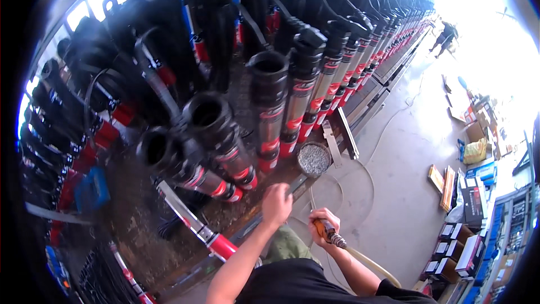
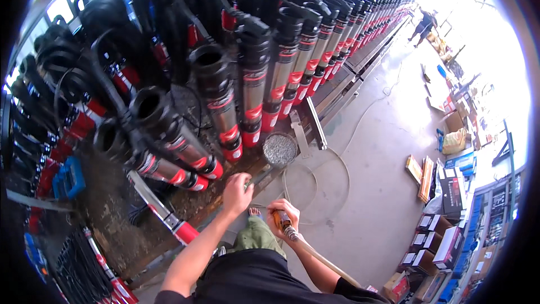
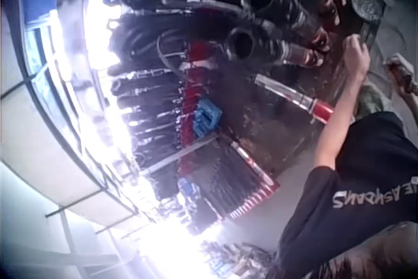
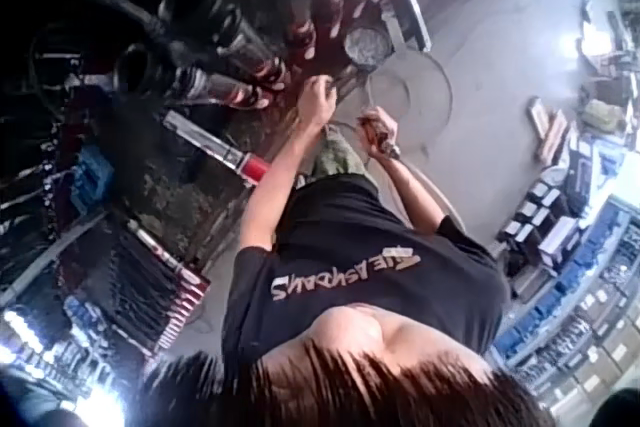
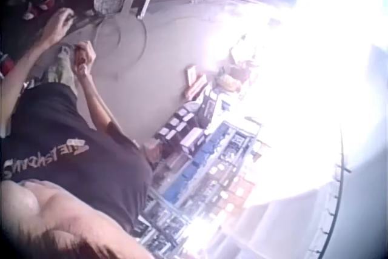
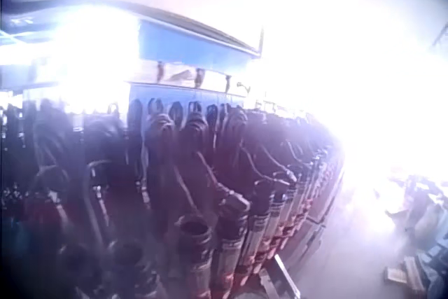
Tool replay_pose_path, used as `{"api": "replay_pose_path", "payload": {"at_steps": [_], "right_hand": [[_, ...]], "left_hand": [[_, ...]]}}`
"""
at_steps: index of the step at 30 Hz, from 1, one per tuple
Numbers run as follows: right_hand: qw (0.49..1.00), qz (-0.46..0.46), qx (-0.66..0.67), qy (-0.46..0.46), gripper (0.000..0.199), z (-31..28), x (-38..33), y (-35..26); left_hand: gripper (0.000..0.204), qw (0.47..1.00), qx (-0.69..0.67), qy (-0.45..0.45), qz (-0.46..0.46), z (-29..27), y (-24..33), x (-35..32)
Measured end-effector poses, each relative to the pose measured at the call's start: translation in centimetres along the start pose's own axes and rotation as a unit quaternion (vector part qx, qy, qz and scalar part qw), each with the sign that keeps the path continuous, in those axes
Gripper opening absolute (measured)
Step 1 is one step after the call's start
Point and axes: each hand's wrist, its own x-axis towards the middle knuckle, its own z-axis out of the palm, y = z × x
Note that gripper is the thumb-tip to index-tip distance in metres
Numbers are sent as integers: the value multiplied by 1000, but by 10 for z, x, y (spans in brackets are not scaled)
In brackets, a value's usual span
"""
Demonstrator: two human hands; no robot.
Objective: The person assembles industrial pumps by attaching metal tubes to red motor housings and securing them with screws using a pneumatic screwdriver.
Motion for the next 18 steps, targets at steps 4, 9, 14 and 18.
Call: {"api": "replay_pose_path", "payload": {"at_steps": [4,9,14,18], "right_hand": [[999,14,26,14,22,-18,4,27],[995,48,-44,80,22,-40,4,25],[976,90,-65,189,23,-46,-31,33],[959,151,-72,228,23,-44,-64,22]], "left_hand": [[19,968,145,-169,115,96,-4,105],[21,899,302,-283,146,153,-4,151],[10,916,230,-293,150,170,-23,171],[14,978,23,-207,17,167,-44,175]]}}
